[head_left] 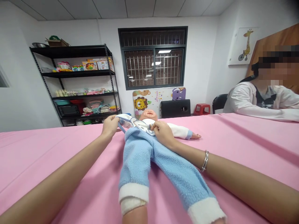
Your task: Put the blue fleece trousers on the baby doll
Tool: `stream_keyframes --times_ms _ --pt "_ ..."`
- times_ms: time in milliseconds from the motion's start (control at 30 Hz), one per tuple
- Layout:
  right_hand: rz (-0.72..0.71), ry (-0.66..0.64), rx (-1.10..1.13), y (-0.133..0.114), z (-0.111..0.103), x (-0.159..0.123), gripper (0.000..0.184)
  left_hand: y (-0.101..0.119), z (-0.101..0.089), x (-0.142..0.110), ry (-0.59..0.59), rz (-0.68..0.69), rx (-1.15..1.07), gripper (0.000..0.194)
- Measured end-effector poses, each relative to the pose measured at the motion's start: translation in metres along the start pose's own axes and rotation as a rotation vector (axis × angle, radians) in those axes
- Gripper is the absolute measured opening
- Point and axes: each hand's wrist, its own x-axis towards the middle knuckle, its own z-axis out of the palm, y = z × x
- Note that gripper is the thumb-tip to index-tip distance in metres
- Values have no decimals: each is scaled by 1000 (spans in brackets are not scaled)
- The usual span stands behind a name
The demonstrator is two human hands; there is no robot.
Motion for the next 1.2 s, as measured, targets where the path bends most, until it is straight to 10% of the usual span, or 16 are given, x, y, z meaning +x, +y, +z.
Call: stream_keyframes --times_ms 167,567,700,900,1200 --pt "5 2 -6 -3 0 0 21 5 18 -24 100 138 -217 32" --pt "11 9 -34 -6 0 -1 18 32 44 -69 -224 26 -722 38" --pt "-11 4 -21 -7 -1 0 19 31 41 -61 -361 54 -609 39" --pt "-2 -4 -35 -6 -2 0 19 16 25 -36 -241 26 -231 45" --pt "-13 -4 2 -6 -2 0 21 16 30 -34 -286 312 -29 40"
